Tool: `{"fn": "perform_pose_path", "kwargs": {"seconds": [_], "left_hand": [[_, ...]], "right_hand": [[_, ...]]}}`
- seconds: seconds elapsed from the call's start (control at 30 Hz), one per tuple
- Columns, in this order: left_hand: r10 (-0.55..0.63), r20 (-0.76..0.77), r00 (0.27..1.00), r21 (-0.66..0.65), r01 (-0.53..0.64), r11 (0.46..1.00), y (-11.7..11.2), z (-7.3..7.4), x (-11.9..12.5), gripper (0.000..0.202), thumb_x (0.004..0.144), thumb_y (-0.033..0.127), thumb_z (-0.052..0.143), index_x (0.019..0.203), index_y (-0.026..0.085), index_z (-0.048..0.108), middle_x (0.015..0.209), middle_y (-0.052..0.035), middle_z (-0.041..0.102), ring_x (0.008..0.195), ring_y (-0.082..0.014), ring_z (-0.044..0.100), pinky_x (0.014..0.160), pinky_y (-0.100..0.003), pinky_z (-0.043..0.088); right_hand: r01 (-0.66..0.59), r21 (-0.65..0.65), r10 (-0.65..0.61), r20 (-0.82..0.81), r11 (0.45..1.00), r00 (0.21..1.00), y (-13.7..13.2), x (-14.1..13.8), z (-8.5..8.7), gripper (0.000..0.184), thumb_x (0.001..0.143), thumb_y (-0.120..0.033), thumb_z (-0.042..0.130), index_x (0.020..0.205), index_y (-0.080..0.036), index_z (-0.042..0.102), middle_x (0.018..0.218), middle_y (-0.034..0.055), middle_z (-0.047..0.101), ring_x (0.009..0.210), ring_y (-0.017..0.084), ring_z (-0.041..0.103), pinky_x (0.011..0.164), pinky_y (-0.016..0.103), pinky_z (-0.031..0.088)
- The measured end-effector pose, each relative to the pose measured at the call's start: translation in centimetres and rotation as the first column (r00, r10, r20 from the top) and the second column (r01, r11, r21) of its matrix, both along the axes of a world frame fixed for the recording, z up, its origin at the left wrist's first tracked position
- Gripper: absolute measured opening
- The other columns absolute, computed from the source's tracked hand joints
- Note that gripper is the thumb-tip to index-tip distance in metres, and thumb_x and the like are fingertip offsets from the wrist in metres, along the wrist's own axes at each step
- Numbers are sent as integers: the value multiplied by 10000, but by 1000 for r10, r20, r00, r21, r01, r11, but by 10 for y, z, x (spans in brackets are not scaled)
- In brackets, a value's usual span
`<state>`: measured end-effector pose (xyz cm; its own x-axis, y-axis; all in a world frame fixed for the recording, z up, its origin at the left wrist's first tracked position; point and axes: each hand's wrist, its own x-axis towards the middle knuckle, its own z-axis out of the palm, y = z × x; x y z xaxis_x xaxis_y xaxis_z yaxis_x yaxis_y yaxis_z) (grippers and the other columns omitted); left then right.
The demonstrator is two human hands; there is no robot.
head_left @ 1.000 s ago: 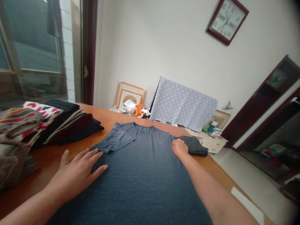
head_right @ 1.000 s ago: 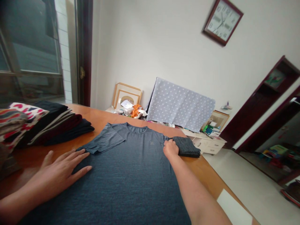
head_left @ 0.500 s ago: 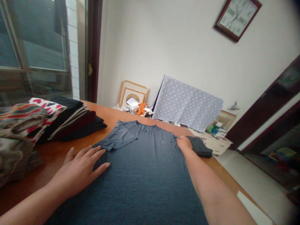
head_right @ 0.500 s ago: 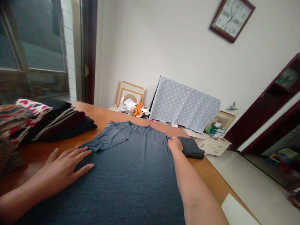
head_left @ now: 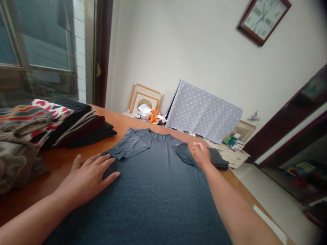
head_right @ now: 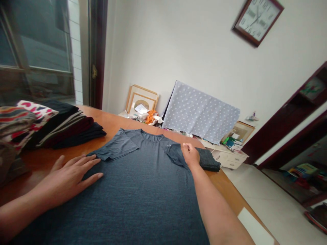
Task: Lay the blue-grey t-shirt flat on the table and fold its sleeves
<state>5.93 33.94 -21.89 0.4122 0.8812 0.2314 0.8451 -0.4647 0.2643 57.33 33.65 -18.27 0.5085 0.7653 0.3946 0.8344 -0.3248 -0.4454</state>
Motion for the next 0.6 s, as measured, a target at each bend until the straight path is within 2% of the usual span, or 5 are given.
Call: {"fn": "perform_pose_path", "kwargs": {"seconds": [0.1,0.2,0.33,0.47,0.6], "left_hand": [[3,-3,1000,-2,-3,1000,-1,1,0,741,867,762,396,1418,303,582,1532,-105,481,1450,-444,319,1163,-705,-3],[10,-25,1000,10,-10,1000,-2,2,1,734,879,757,375,1425,307,569,1534,-93,481,1451,-429,325,1160,-703,-3],[0,-23,1000,13,0,1000,-1,1,-1,738,876,762,384,1422,303,575,1522,-107,494,1450,-428,324,1166,-691,-10],[-7,3,1000,25,7,1000,4,-6,-2,740,868,766,409,1414,298,585,1524,-102,491,1434,-434,348,1149,-724,-31],[2,16,1000,50,-2,999,7,-12,-2,725,860,764,433,1401,310,595,1519,-81,500,1424,-434,365,1136,-747,-30]], "right_hand": [[28,2,-28,3,1000,1000,-6,8,1,463,953,-541,368,1015,-229,705,961,78,747,900,222,657,762,281,436],[0,-42,-1,-15,999,1000,-11,13,-2,434,932,-516,396,870,-223,711,851,64,740,834,213,655,724,273,425],[-127,-147,114,-97,981,989,-16,10,-9,438,924,-492,394,803,-205,701,696,39,709,693,181,645,671,255,429],[-293,-253,247,-199,922,948,-22,5,-14,454,892,-524,449,703,-189,690,549,17,640,573,164,600,626,247,435],[-332,-251,285,-209,909,936,-25,0,-16,478,904,-543,424,732,-183,686,516,-4,580,542,156,560,617,254,423]]}}
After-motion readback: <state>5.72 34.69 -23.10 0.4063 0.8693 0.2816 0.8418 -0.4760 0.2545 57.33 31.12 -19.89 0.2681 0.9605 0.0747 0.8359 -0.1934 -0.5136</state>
